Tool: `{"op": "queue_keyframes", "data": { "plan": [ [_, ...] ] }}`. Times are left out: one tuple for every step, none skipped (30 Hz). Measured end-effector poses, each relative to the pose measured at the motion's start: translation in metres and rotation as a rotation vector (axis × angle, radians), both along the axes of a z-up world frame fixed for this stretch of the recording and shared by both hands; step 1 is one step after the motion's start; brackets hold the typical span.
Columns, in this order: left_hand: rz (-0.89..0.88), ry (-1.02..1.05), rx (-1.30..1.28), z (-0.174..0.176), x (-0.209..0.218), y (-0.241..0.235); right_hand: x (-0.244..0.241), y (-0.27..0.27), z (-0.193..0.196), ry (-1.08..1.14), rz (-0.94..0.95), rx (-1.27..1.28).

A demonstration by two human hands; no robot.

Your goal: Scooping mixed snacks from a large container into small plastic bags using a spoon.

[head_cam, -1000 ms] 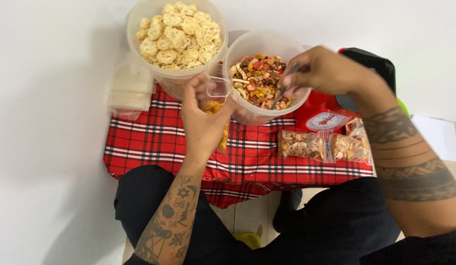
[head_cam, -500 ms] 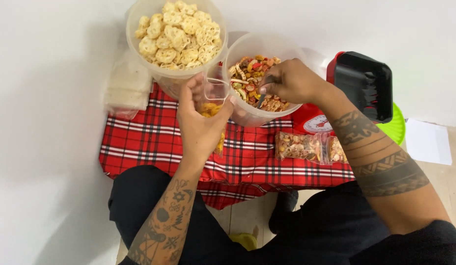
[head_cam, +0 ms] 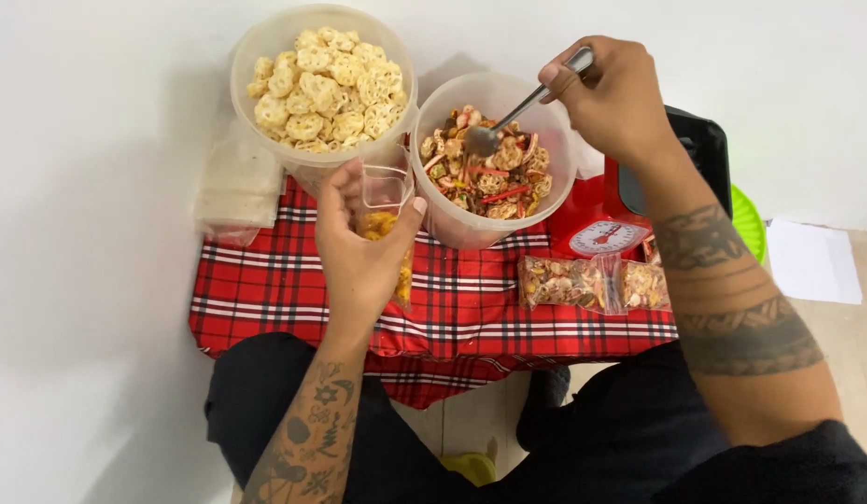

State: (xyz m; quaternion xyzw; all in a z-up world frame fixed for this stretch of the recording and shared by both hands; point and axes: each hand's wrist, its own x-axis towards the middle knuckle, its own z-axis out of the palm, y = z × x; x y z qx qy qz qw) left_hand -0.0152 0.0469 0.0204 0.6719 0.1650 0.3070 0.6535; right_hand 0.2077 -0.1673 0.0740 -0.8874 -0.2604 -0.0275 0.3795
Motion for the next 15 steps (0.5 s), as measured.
{"op": "queue_keyframes", "data": {
  "plan": [
    [0.002, 0.0, -0.006, 0.0, -0.001, 0.002, -0.014, 0.005, 0.004, 0.0, 0.002, -0.006],
    [0.004, 0.004, 0.01, 0.001, -0.001, 0.003, -0.028, 0.01, 0.008, 0.081, 0.055, 0.013],
    [0.007, 0.007, 0.025, 0.002, -0.002, 0.003, -0.041, 0.014, 0.012, 0.162, 0.107, 0.031],
    [0.008, 0.008, 0.027, 0.001, -0.002, 0.004, -0.05, 0.02, 0.009, 0.163, 0.109, 0.033],
    [0.002, 0.012, 0.023, 0.001, -0.002, 0.004, -0.059, 0.026, 0.006, 0.168, 0.145, -0.002],
    [-0.004, 0.018, 0.019, 0.001, -0.003, 0.005, -0.068, 0.033, 0.003, 0.176, 0.182, -0.036],
    [-0.002, 0.02, 0.022, 0.002, -0.004, 0.005, -0.066, 0.037, -0.012, 0.178, 0.184, -0.033],
    [-0.009, 0.021, 0.024, 0.004, -0.004, 0.005, -0.064, 0.04, -0.026, 0.169, 0.178, -0.07],
    [-0.017, 0.022, 0.027, 0.005, -0.004, 0.004, -0.061, 0.042, -0.04, 0.16, 0.171, -0.106],
    [-0.02, 0.021, 0.029, 0.005, -0.004, 0.003, -0.056, 0.044, -0.046, 0.159, 0.169, -0.104],
    [-0.013, 0.027, 0.031, 0.005, -0.003, 0.002, -0.05, 0.045, -0.051, 0.151, 0.104, -0.122],
    [-0.007, 0.032, 0.034, 0.005, -0.001, 0.002, -0.044, 0.048, -0.056, 0.142, 0.04, -0.138],
    [-0.01, 0.03, 0.039, 0.004, 0.0, 0.002, -0.046, 0.047, -0.053, 0.14, 0.037, -0.134],
    [-0.011, 0.048, 0.032, 0.004, 0.002, 0.002, -0.049, 0.046, -0.051, 0.187, -0.008, -0.093],
    [-0.013, 0.067, 0.026, 0.002, 0.003, 0.002, -0.052, 0.045, -0.049, 0.235, -0.053, -0.052]
  ]
}}
